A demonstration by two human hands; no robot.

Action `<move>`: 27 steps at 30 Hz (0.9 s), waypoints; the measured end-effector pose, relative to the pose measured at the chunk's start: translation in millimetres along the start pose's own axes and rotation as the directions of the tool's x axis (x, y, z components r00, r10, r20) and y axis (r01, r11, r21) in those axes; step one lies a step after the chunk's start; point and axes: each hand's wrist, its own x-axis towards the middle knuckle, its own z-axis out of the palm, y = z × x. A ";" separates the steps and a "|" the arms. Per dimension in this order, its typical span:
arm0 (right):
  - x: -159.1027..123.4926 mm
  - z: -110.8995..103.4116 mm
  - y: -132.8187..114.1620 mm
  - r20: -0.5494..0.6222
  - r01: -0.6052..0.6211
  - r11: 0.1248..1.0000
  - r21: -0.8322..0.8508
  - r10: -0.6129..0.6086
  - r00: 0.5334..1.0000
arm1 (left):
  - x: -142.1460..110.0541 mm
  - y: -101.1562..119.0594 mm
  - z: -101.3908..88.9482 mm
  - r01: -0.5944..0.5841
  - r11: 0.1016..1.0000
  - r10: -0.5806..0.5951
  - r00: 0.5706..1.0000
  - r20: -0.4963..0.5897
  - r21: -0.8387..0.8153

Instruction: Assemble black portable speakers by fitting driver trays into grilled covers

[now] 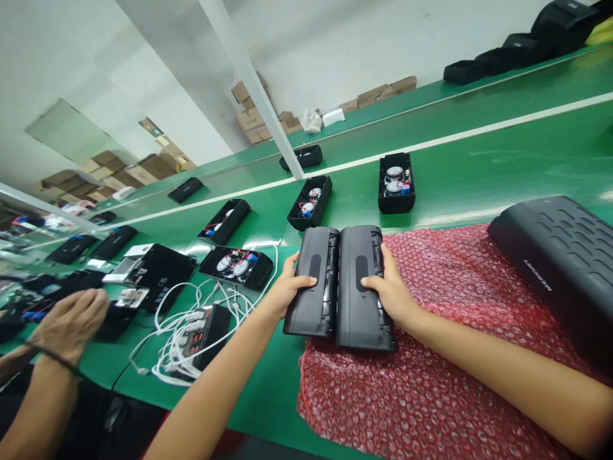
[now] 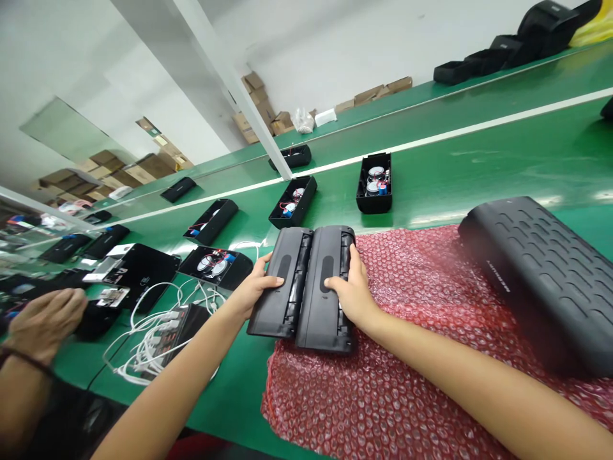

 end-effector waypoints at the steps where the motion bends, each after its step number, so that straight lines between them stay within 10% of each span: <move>1: 0.8 -0.4 -2.0 0.004 -0.060 0.998 0.031 0.059 0.998 | 0.0 0.4 0.4 0.000 1.000 0.000 1.000 -0.002 -0.001; 11: 42.6 -33.9 -11.6 -0.016 0.039 0.942 -0.332 -0.047 0.999 | -0.4 1.5 1.4 -0.002 1.000 0.002 1.000 0.013 -0.005; 20: 158.4 -90.0 -22.2 0.007 0.165 0.519 -0.839 -0.292 0.956 | -3.4 3.8 1.8 -0.029 1.000 0.029 0.999 0.024 0.004; 27: 173.3 -100.7 -42.8 0.052 0.173 0.306 -0.936 -0.366 0.929 | -7.9 5.9 1.3 -0.035 0.999 0.036 0.998 0.050 -0.010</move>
